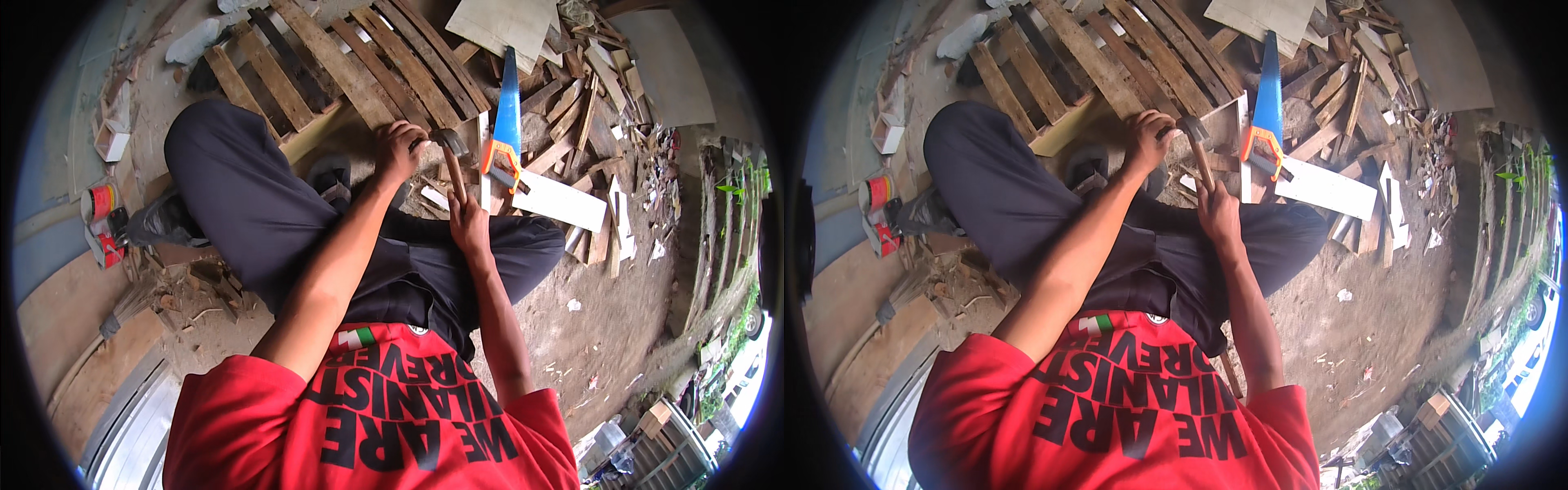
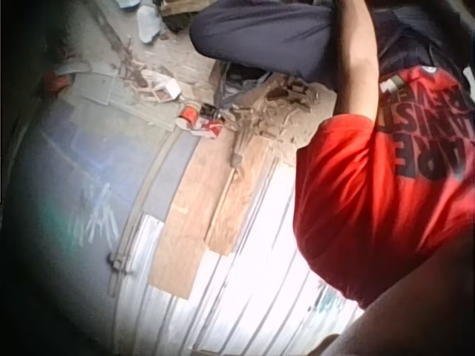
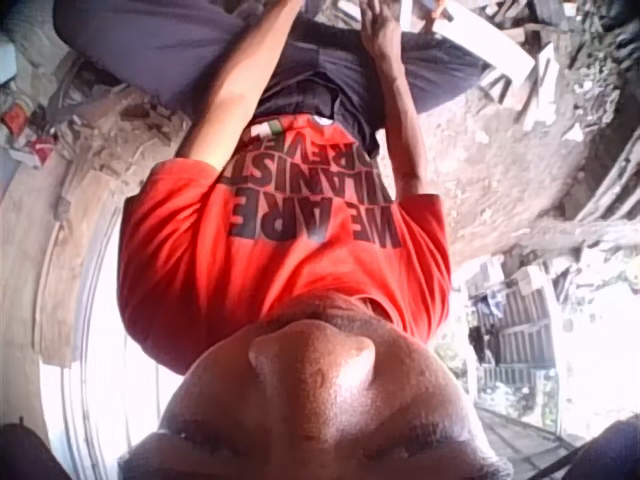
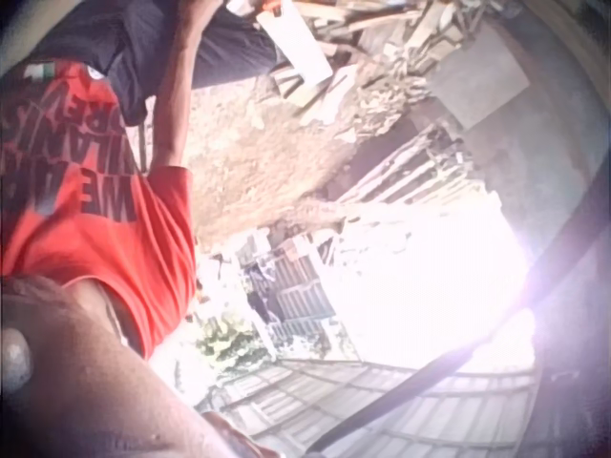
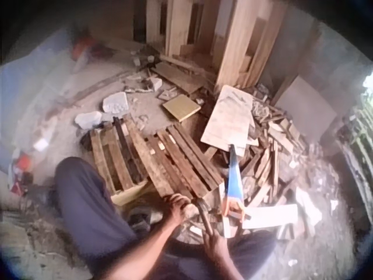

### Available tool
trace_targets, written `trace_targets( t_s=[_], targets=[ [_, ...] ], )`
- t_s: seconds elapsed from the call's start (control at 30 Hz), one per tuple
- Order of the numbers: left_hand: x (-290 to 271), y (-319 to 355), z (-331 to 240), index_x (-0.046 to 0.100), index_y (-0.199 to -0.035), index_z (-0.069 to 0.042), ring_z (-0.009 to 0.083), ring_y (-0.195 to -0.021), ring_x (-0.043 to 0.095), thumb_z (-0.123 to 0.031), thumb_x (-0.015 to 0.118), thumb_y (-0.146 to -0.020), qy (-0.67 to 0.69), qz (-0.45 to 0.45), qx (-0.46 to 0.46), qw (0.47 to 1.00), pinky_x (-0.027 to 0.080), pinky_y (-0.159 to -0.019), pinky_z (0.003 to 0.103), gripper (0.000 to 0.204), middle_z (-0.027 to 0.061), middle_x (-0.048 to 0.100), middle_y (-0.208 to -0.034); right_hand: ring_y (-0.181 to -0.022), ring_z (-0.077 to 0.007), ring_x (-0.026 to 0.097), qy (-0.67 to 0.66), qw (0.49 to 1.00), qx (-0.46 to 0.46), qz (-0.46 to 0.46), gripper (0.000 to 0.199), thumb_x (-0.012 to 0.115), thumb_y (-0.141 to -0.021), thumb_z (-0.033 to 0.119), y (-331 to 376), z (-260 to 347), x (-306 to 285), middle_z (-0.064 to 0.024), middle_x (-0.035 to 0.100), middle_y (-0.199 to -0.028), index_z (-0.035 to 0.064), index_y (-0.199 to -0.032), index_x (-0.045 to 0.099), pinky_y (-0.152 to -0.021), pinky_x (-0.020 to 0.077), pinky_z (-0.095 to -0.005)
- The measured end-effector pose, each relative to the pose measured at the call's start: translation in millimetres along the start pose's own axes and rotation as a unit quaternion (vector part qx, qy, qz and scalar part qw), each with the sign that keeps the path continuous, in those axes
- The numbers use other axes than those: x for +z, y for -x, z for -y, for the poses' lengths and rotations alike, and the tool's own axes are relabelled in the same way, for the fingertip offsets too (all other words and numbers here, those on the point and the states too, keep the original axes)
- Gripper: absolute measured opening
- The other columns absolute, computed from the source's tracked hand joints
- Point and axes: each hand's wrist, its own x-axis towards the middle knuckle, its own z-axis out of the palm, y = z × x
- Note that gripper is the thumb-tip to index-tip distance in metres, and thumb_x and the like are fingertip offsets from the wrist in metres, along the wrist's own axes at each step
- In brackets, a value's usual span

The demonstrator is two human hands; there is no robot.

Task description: The person sits on the floor and uses a hammer to drive nails into wooden planks to assemble a wooden pallet. The person repeatedly picks up nails from a plastic bag and hammers them into the wood.

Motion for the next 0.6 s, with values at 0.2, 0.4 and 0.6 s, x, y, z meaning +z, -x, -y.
trace_targets(
  t_s=[0.2,0.4,0.6],
  targets=[
    [-0.1,0.1,-1.9,0.07,-0.095,-0.014,0.0257,-0.099,0.063,-0.018,0.076,-0.08,0.016,0.001,-0.023,1.0,0.04,-0.091,0.042,0.017,0.0019,0.069,-0.099,-0.072,-0.052,0.06,-0.032,0.999,-0.032,-0.018,0.028,0.064,-0.097,0.022,-0.3,-2.6,1.2,-0.0317,0.059,-0.068,-0.0036,-0.09,0.055,-0.057,0.0445,-0.0543],
    [-2.5,-10.4,12.2,0.071,-0.096,-0.009,0.0295,-0.11,0.062,-0.013,0.069,-0.086,0.103,-0.018,-0.083,0.991,0.046,-0.094,0.044,0.01,0.0079,0.07,-0.108,-0.068,-0.0521,0.06,-0.037,0.999,0.001,-0.033,0.035,0.062,-0.099,0.029,-1.0,-0.4,-4.6,-0.031,0.059,-0.066,-0.003,-0.086,0.054,-0.055,0.0445,-0.0536],
    [4.1,-45.8,32.0,0.05,-0.146,-0.018,0.0306,-0.148,0.029,-0.036,0.048,-0.101,-0.189,-0.04,-0.069,0.979,0.013,-0.118,0.062,0.048,0.0131,0.038,-0.157,-0.067,-0.0527,0.06,-0.01,1.0,-0.008,-0.025,0.039,0.058,-0.1,0.033,3.8,2.4,-4.7,-0.0308,0.058,-0.065,-0.0025,-0.087,0.052,-0.056,0.044,-0.0549]
  ],
)
